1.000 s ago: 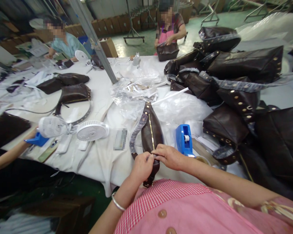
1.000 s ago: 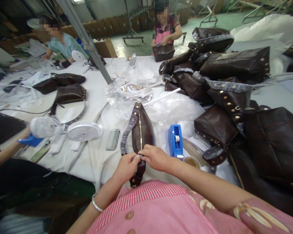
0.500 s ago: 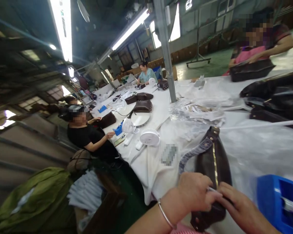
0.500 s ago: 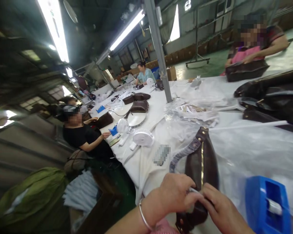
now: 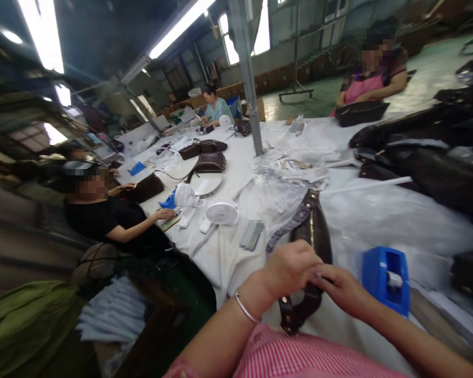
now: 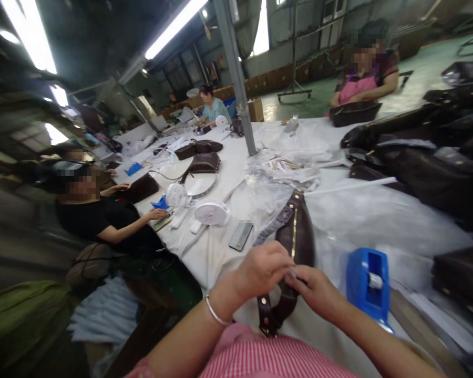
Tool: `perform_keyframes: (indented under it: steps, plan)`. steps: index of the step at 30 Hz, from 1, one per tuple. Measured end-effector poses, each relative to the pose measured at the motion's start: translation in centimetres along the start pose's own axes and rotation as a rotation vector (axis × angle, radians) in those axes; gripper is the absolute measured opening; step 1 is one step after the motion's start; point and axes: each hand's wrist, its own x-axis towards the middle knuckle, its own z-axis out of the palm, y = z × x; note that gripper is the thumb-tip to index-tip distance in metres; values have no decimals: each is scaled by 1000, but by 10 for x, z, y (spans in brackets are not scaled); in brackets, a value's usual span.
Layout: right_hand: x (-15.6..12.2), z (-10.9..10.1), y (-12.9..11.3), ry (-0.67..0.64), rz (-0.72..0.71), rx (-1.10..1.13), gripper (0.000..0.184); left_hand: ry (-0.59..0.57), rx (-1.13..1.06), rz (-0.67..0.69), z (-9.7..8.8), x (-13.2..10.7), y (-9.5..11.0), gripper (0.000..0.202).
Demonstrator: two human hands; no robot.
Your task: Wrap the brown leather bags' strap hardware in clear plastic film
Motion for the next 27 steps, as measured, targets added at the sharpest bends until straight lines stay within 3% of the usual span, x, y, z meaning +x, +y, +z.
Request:
perform_keyframes:
  steps: [2,4,6,9,12,16,20,24,27]
  plan:
    - [-3,2,0,66,54,23,32,298,-202,-240,6,-5,-9,14]
    - [-4,3,0,117,94,47,32,471,-341,-522,16,-13,-21,15]
    - [-4,3,-1,141,119,70,32,396,-473,-668,30,-22,-29,18]
    - [-3,4,-5,153,129,76,29,148,-584,-662,52,-30,-27,24]
    - [-1,8,-9,169,106,56,29,52,-549,-668,68,-26,-16,26]
    - [-2,14,-11,135,81,-9,32,158,-528,-773,71,-7,-12,28]
    - [-8,13,-5,98,128,-28,36,355,-628,-831,50,4,-40,34]
    - [-15,13,10,85,168,38,42,493,-492,-949,27,-18,-72,35]
    - [-18,16,19,93,203,45,43,453,-363,-991,35,-52,-73,19]
